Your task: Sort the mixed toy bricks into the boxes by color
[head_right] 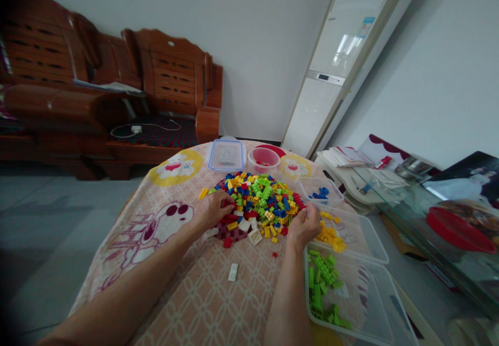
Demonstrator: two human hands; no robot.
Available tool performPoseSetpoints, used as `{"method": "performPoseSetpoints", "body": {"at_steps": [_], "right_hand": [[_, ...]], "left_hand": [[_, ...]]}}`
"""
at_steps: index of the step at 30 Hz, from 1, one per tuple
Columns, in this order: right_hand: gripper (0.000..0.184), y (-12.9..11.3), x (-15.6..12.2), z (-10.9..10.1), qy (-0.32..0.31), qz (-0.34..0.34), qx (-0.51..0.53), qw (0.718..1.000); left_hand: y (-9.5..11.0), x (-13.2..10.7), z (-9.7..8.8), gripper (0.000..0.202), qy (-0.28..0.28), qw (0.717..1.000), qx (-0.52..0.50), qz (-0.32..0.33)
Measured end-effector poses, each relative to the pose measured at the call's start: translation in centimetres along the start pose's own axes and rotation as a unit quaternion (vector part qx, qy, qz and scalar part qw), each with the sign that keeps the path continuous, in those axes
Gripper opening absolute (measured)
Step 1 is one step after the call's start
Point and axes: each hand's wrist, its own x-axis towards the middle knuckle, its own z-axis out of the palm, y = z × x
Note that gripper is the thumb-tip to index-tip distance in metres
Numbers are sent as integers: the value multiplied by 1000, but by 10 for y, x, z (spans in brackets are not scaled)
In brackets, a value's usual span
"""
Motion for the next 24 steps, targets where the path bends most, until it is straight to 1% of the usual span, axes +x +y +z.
{"method": "performPoseSetpoints", "body": {"at_steps": [7,10,13,15,17,18,22,24], "right_hand": [[38,-2,0,-1,1,-2,2,1000],[38,-2,0,0,-1,-2,7,1000],[38,-2,1,0,0,1,4,1000],[38,-2,1,0,-1,3,-1,1000],[37,-2,1,-1,-4,4,-3,1000],[37,-3,1,-1,-5,3,-3,1000],[37,-3,1,-2,-7,-1,-5,1000],[37,-2,1,-2,-3,-3,-6,1000]], "left_hand": [[2,-1,-2,5,-3,1000,-15,-20],[-1,2,-8,10,16,998,-54,-26],[-4,13,-14,18,34,991,-119,-56],[-3,27,-14,20,37,986,-153,-61],[3,48,-9,22,39,983,-171,-52],[7,60,-6,22,40,982,-178,-50],[28,114,9,18,71,974,-198,-84],[37,134,12,20,88,970,-211,-79]]}}
